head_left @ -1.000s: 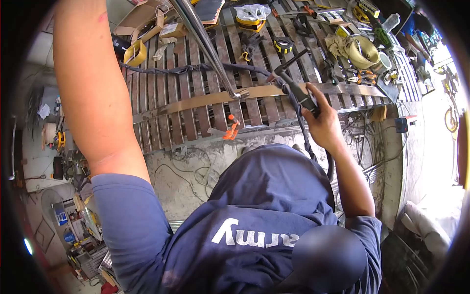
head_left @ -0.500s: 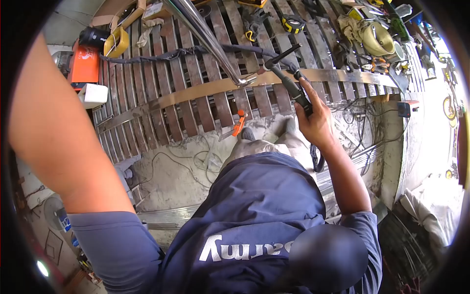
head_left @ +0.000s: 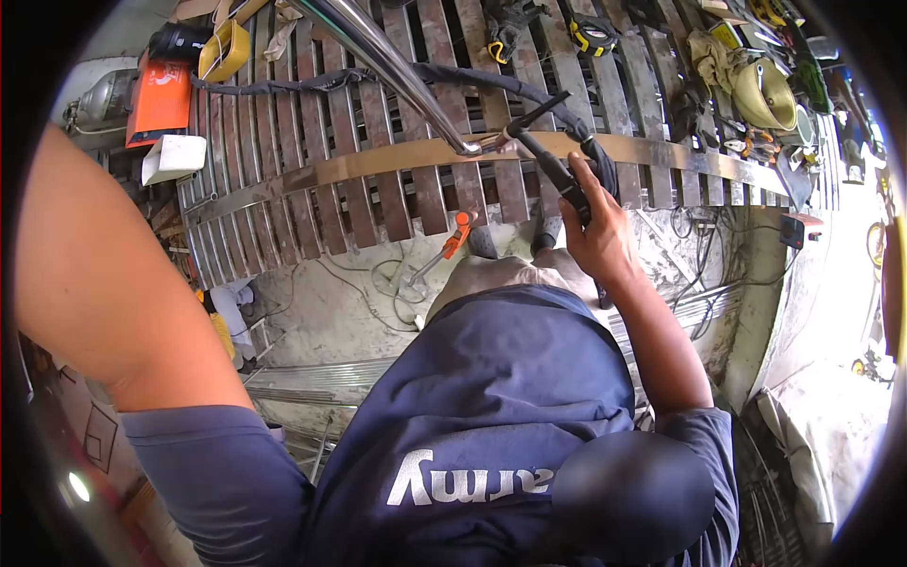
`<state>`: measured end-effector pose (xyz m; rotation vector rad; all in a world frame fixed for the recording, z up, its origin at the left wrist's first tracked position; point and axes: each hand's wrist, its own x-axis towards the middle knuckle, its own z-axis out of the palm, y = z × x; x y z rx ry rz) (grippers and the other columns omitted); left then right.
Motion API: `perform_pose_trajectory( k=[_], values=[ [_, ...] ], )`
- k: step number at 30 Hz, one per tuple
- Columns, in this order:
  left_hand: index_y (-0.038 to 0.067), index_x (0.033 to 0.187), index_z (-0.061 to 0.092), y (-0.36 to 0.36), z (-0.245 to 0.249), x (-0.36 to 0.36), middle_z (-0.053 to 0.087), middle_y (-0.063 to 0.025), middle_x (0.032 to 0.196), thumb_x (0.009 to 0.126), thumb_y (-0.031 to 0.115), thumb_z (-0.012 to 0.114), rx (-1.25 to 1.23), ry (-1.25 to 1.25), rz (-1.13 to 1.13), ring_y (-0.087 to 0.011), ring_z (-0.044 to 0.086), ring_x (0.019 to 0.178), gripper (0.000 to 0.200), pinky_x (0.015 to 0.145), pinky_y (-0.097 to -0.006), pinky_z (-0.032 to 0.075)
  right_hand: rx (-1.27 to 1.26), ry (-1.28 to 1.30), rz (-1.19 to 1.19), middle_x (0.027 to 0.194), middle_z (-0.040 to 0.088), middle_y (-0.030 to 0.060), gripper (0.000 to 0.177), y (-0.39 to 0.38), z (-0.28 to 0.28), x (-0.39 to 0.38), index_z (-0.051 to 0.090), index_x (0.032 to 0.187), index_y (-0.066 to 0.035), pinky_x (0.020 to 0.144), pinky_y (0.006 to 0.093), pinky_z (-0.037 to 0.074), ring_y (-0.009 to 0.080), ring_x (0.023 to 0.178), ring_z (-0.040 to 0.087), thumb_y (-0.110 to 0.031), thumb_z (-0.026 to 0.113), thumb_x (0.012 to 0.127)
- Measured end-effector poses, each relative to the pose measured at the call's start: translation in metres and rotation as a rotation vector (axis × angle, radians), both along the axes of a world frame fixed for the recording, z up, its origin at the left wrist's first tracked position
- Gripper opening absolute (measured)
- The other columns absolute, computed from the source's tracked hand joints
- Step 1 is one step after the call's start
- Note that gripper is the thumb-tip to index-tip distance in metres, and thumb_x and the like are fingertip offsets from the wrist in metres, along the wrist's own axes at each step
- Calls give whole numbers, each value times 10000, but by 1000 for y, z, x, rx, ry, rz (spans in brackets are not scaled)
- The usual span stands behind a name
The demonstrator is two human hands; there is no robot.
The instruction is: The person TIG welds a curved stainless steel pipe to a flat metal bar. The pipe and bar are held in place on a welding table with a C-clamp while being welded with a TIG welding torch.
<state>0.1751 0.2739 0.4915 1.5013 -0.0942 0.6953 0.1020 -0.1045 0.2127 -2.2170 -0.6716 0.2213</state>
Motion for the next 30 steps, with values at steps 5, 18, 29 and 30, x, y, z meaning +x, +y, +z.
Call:
perform_pose_trajectory(
  k=[5,18,29,30],
  values=[
    [-4,1021,653,0,15,-5,667,-122,740,1111,622,586,-4,-32,1,-290,700,640,637,593,-443,566,-59,78,81,1100,739,332,721,15,15,21,430,1713,-202,858,592,584,536,970,739,-181,705,1047],
    [2,1020,653,3,28,-24,665,-120,743,1109,616,584,-6,-41,3,-288,697,641,624,592,-442,564,-143,92,141,839,749,311,705,39,16,38,441,1697,-142,813,594,578,522,826,743,-191,690,1040],
    [8,1020,654,4,28,-30,663,-118,746,1108,611,583,-19,-42,-10,-286,694,643,614,591,-442,562,-141,99,132,888,764,319,679,42,19,39,459,1685,-128,866,582,598,523,874,756,-194,681,1046],
    [8,1019,654,4,28,-30,663,-118,746,1107,610,583,-20,-42,-12,-286,694,643,613,591,-442,562,-142,100,129,892,765,320,678,42,19,38,460,1684,-129,870,582,599,524,877,756,-195,681,1047]
  ],
)
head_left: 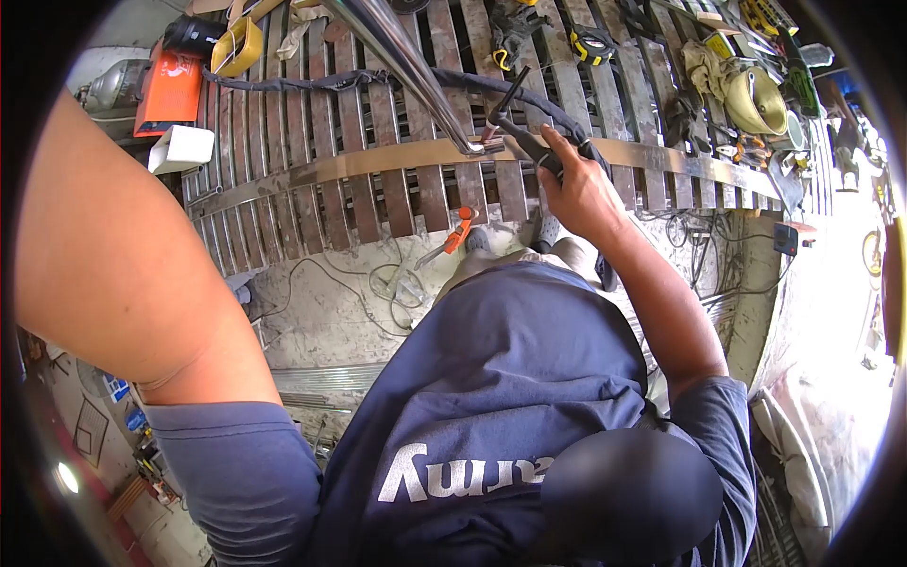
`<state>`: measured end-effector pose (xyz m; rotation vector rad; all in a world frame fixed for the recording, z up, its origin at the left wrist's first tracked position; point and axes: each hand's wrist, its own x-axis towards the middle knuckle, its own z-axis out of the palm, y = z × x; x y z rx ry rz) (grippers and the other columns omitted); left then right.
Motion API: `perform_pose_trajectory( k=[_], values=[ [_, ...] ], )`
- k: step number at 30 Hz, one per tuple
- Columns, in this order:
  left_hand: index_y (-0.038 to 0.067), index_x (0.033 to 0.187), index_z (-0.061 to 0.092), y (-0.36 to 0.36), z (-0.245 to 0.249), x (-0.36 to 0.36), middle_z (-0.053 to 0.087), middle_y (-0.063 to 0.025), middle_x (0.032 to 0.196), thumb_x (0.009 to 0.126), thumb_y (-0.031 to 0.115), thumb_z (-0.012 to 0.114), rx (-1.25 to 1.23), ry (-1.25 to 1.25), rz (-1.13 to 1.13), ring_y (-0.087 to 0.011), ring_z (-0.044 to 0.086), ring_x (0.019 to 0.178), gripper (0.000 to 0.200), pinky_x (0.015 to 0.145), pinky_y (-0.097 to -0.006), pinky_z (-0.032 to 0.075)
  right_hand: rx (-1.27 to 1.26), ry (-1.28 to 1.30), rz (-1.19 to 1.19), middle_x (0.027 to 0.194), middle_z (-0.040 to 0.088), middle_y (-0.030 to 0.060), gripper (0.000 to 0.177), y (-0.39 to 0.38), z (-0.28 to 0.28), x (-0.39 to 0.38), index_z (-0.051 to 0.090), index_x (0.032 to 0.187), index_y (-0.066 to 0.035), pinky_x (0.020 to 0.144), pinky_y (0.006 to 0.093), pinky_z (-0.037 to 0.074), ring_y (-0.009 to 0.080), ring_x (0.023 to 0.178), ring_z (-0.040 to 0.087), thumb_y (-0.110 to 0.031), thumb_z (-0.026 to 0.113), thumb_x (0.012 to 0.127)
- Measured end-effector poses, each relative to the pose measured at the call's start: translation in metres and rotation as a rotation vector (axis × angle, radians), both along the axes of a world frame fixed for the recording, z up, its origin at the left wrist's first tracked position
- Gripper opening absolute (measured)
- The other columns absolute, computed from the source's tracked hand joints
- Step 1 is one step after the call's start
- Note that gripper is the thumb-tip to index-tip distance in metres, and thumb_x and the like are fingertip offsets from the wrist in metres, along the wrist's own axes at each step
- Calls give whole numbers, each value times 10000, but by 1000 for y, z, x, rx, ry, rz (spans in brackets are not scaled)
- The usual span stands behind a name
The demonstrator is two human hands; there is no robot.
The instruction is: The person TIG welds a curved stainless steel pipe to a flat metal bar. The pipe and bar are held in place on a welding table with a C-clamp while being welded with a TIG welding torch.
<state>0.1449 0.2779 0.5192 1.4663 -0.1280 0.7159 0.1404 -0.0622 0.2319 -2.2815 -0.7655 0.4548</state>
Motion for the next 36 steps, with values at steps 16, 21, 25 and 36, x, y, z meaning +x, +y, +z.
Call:
perform_pose_trajectory(
  k=[16,21,25,36],
  values=[
    [16,1019,654,-1,-3,-2,661,-115,750,1105,602,581,-9,17,-33,-283,690,645,597,590,-441,559,-146,96,4,1276,754,315,611,8,17,-5,546,1620,-101,1012,544,592,534,1097,746,-103,691,1027],
    [19,1019,654,-3,-2,-2,660,-114,751,1104,600,580,-12,15,-49,-282,689,645,592,590,-440,558,-79,22,-8,1311,733,334,629,5,3,-7,532,1629,-107,1022,550,583,538,1143,727,-90,689,1021],
    [21,1018,654,-2,-4,-3,659,-113,752,1104,598,580,-17,18,-56,-281,688,646,588,589,-440,557,-26,-72,21,838,746,317,725,0,-9,-7,406,1713,-129,791,611,575,529,814,744,-240,683,1052],
    [26,1018,655,-2,-4,-4,658,-112,754,1102,593,578,-24,17,-75,-279,686,647,578,589,-439,555,-94,41,-23,1002,772,331,630,5,9,-12,530,1637,-115,897,574,603,535,941,758,-113,688,1028]
  ],
)
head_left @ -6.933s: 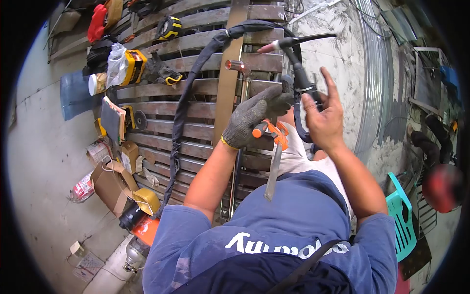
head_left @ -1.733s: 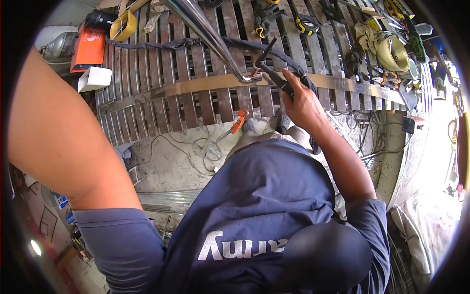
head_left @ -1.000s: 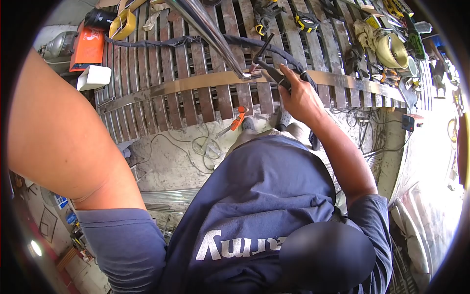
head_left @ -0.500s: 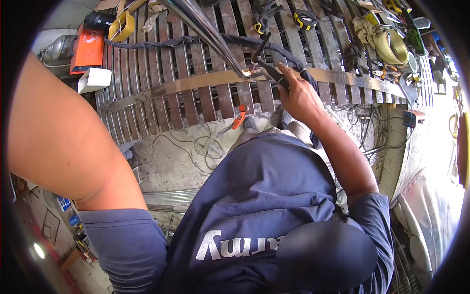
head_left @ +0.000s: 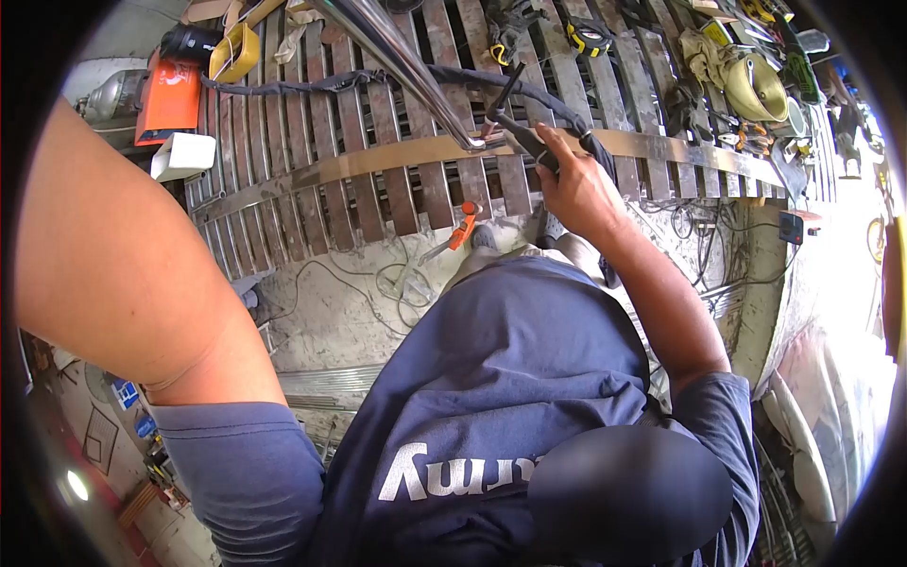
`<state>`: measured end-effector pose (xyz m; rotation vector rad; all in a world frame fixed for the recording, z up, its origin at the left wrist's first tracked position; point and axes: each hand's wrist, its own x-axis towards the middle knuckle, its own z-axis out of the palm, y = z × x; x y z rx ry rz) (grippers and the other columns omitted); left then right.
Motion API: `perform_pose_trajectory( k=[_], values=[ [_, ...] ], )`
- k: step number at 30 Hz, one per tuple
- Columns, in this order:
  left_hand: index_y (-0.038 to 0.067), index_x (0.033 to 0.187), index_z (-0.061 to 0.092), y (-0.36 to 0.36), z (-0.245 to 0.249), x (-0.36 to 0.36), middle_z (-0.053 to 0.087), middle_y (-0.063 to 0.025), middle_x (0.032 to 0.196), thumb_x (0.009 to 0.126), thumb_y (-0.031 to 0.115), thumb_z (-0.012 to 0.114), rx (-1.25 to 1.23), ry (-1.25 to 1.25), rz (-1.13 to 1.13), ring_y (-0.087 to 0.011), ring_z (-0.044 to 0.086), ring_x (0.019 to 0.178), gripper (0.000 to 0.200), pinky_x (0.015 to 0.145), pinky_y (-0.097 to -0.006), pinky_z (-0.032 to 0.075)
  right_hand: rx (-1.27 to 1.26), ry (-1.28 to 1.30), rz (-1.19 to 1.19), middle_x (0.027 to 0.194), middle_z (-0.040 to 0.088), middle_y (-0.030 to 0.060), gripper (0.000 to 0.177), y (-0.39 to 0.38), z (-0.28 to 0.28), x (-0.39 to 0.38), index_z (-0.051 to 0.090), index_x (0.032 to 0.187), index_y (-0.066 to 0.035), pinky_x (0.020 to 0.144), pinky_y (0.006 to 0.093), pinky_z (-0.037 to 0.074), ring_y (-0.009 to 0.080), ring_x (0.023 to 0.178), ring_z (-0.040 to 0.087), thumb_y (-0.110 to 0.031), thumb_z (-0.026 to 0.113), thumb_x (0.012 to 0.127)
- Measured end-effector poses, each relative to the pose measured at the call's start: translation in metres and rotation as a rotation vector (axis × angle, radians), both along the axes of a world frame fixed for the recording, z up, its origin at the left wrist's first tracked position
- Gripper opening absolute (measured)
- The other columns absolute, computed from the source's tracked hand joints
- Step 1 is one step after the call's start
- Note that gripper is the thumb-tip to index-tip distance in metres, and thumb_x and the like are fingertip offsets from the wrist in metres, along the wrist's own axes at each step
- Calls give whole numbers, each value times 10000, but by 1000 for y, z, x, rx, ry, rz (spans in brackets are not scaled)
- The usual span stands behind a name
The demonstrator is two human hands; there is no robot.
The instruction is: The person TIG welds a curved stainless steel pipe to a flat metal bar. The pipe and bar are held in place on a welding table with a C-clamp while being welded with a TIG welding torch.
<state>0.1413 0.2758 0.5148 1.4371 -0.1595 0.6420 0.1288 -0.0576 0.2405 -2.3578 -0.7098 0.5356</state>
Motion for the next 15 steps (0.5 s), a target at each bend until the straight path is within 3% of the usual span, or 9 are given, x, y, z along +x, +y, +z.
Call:
perform_pose_trajectory(
  k=[5,8,15],
  values=[
    [29,1018,655,-3,4,7,657,-111,756,1101,590,577,3,-16,-22,-278,685,648,573,588,-439,554,-11,-12,20,907,763,310,632,0,-6,1,527,1640,-113,846,558,602,522,876,755,-110,686,1029],
    [30,1018,655,-4,6,9,657,-110,756,1101,589,577,4,-22,-35,-278,684,648,570,588,-439,554,39,-35,29,855,748,319,685,-5,-11,0,437,1692,-135,771,618,576,521,804,745,-233,678,1058],
    [34,1017,655,-5,15,16,656,-109,758,1099,585,576,11,-54,-56,-276,682,649,563,587,-439,552,36,-77,34,875,751,319,699,-6,-14,-2,426,1695,-142,769,614,579,518,813,749,-230,684,1051]
  ],
)
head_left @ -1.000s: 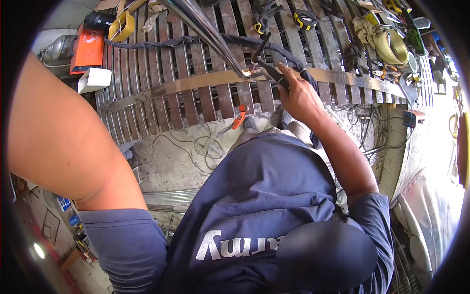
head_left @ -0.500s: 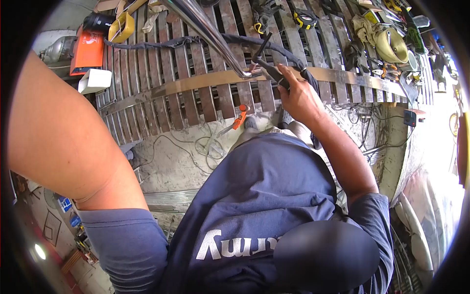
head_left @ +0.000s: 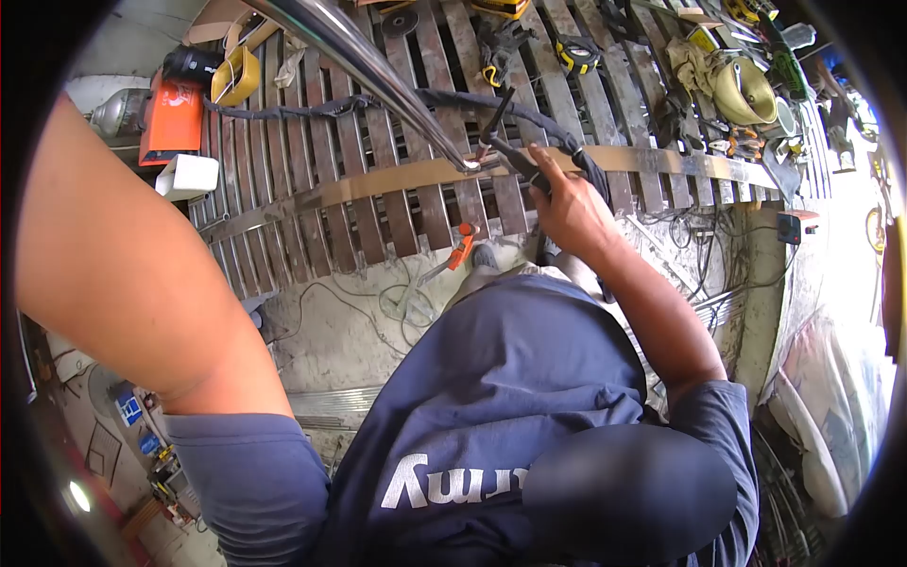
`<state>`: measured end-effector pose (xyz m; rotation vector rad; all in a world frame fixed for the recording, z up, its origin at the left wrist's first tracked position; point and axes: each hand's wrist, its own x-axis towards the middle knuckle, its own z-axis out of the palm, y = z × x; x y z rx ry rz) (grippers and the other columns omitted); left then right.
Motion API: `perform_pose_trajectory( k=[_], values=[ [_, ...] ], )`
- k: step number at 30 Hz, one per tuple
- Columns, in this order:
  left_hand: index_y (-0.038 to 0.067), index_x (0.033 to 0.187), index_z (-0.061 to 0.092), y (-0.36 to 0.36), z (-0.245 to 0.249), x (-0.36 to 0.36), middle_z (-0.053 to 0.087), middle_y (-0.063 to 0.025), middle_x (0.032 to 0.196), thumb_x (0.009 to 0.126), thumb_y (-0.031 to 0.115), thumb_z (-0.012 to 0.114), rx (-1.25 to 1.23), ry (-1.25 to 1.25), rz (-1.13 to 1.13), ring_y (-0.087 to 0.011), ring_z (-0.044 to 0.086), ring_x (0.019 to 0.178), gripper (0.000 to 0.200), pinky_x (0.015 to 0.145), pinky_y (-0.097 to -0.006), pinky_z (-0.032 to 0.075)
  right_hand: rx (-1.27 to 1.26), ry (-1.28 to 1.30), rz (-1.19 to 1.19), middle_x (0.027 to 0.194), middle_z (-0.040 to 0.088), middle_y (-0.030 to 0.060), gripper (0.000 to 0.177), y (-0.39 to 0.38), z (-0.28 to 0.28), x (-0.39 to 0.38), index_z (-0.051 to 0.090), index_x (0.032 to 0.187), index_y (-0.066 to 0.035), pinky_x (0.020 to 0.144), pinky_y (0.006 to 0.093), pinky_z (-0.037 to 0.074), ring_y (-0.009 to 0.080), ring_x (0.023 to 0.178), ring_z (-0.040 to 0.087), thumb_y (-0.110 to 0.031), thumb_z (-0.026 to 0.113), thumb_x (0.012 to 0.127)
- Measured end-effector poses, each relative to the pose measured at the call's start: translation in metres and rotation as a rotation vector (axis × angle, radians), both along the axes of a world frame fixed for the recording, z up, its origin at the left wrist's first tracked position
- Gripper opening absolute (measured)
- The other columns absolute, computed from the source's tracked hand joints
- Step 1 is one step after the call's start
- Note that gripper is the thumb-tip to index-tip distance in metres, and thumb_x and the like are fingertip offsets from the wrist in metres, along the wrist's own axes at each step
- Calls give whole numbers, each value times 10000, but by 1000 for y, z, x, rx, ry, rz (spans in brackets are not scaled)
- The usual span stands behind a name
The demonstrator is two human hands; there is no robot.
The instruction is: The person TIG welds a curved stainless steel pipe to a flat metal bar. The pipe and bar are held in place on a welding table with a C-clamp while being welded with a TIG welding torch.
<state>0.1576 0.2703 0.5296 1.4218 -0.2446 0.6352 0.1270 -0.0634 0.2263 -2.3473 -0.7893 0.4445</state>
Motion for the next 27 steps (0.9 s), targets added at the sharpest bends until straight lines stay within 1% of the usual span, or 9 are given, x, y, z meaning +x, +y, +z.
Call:
perform_pose_trajectory(
  k=[3,5,7,8,11,12,15,18,27],
  values=[
    [35,1017,655,0,18,15,655,-108,759,1099,584,576,23,-74,-18,-276,682,649,560,587,-438,552,-29,18,0,987,758,333,714,0,5,-1,404,1709,-160,796,609,590,525,900,759,-237,683,1056],
    [36,1017,655,0,37,26,655,-108,759,1099,583,576,44,-139,-33,-275,681,650,559,587,-438,551,-68,53,-4,1092,747,354,686,0,4,-1,414,1707,-173,830,604,604,528,955,761,-243,659,1071],
    [37,1017,655,-2,49,32,654,-108,760,1098,582,575,55,-176,-44,-275,681,650,557,587,-438,551,-94,67,-11,1046,749,347,683,1,14,-3,418,1708,-181,820,604,607,519,935,767,-240,655,1071],
    [38,1017,655,-3,52,33,654,-108,760,1098,582,575,58,-180,-49,-275,680,650,556,587,-438,551,-69,37,-6,1030,744,346,680,0,11,-5,420,1707,-170,806,605,607,518,918,769,-236,651,1071],
    [39,1017,655,-5,54,35,654,-107,761,1098,580,575,63,-181,-60,-274,680,650,553,587,-438,550,-77,51,26,1034,741,344,671,-1,0,-3,423,1703,-151,794,605,607,529,898,764,-226,643,1074],
    [40,1017,655,-6,53,36,654,-107,761,1098,580,575,62,-181,-63,-274,680,650,552,587,-438,550,-82,68,32,1047,741,345,668,-1,4,-2,420,1703,-131,798,605,606,531,895,760,-228,636,1079],
    [41,1017,655,-8,52,37,653,-106,762,1097,578,574,60,-178,-74,-274,679,651,549,586,-438,550,-75,67,-4,1047,740,346,676,-1,12,-6,420,1705,-132,806,604,604,529,899,759,-227,646,1075],
    [43,1017,655,-8,52,37,653,-106,762,1097,577,574,59,-175,-81,-273,678,651,546,586,-438,549,24,-27,-4,1049,739,348,684,-3,2,-9,419,1704,-134,812,607,599,532,907,756,-222,658,1069],
    [47,1016,656,-8,45,37,652,-104,765,1095,572,573,52,-156,-96,-271,676,652,537,586,-437,547,-36,41,-5,1037,742,344,683,-2,16,-9,429,1691,-122,814,606,599,538,902,751,-210,670,1058]
  ],
)
